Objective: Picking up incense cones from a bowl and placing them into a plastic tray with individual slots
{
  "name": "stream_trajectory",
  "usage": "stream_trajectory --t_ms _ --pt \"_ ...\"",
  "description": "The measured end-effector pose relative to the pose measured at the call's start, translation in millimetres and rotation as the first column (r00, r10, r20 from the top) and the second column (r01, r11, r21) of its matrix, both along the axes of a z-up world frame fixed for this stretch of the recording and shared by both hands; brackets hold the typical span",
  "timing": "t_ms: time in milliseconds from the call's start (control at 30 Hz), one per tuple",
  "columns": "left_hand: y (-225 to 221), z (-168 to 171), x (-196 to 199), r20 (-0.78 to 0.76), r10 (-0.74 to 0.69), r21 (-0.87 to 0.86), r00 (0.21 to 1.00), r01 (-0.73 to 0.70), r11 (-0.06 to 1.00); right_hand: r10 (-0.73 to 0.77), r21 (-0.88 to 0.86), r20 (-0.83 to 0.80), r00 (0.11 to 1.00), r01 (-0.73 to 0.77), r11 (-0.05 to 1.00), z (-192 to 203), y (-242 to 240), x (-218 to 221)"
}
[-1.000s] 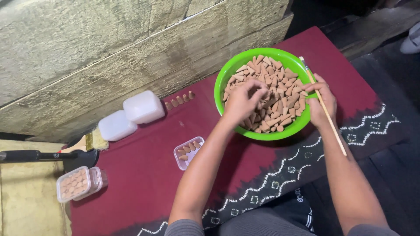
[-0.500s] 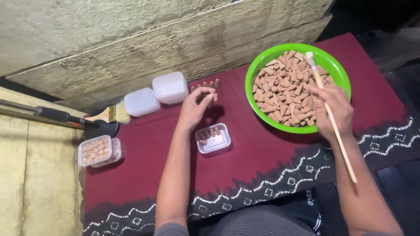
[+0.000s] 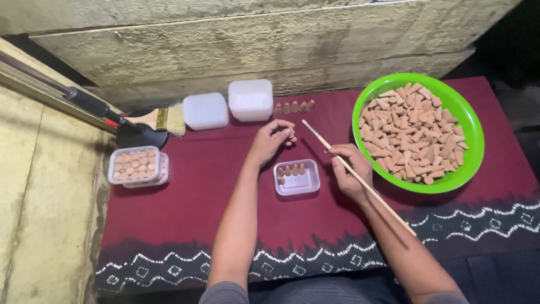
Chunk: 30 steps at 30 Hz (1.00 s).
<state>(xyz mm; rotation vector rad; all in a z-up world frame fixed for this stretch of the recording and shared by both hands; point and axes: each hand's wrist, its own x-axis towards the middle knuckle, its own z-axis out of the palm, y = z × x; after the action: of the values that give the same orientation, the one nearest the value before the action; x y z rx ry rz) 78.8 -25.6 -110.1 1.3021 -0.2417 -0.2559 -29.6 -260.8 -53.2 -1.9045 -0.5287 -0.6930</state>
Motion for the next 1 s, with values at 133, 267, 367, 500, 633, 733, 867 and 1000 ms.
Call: stream_trajectory --t_ms 133,267,367,500,633,733,867,1000 --pt "1 -18 9 0.002 0.012 -0.02 1.0 -0.012 1.0 -0.007 0.014 0.016 1.0 0.006 1.0 -10 2 9" --pt "1 -24 8 0.0 0.003 -0.034 1.0 -0.003 0.999 -0.026 0.027 -0.01 1.0 0.026 0.999 -23 2 6" --pt "0 -27 13 0.014 -0.005 -0.038 1.0 0.006 0.999 -0.032 0.051 -0.026 0.999 0.033 0.998 -31 3 6" --pt "-2 -34 18 0.048 -0.021 -0.061 0.999 0.024 0.998 -0.02 0.009 0.026 0.999 0.02 1.0 -27 7 6" --pt "-1 -39 18 0.062 -0.003 -0.082 0.998 0.008 0.997 0.025 0.006 0.015 1.0 -0.025 1.0 -28 8 6" --pt "-1 -34 15 0.065 -0.01 -0.096 0.998 0.016 0.995 0.023 -0.017 0.038 0.999 -0.022 1.0 -28 3 5" --pt "-1 -35 16 0.084 -0.031 -0.092 0.996 0.039 0.995 0.046 -0.009 0.047 0.998 -0.045 0.999 -30 4 4" --pt "2 -24 11 0.104 -0.03 -0.091 0.994 0.04 0.995 0.071 -0.009 0.047 0.996 -0.071 0.997 -31 2 3"
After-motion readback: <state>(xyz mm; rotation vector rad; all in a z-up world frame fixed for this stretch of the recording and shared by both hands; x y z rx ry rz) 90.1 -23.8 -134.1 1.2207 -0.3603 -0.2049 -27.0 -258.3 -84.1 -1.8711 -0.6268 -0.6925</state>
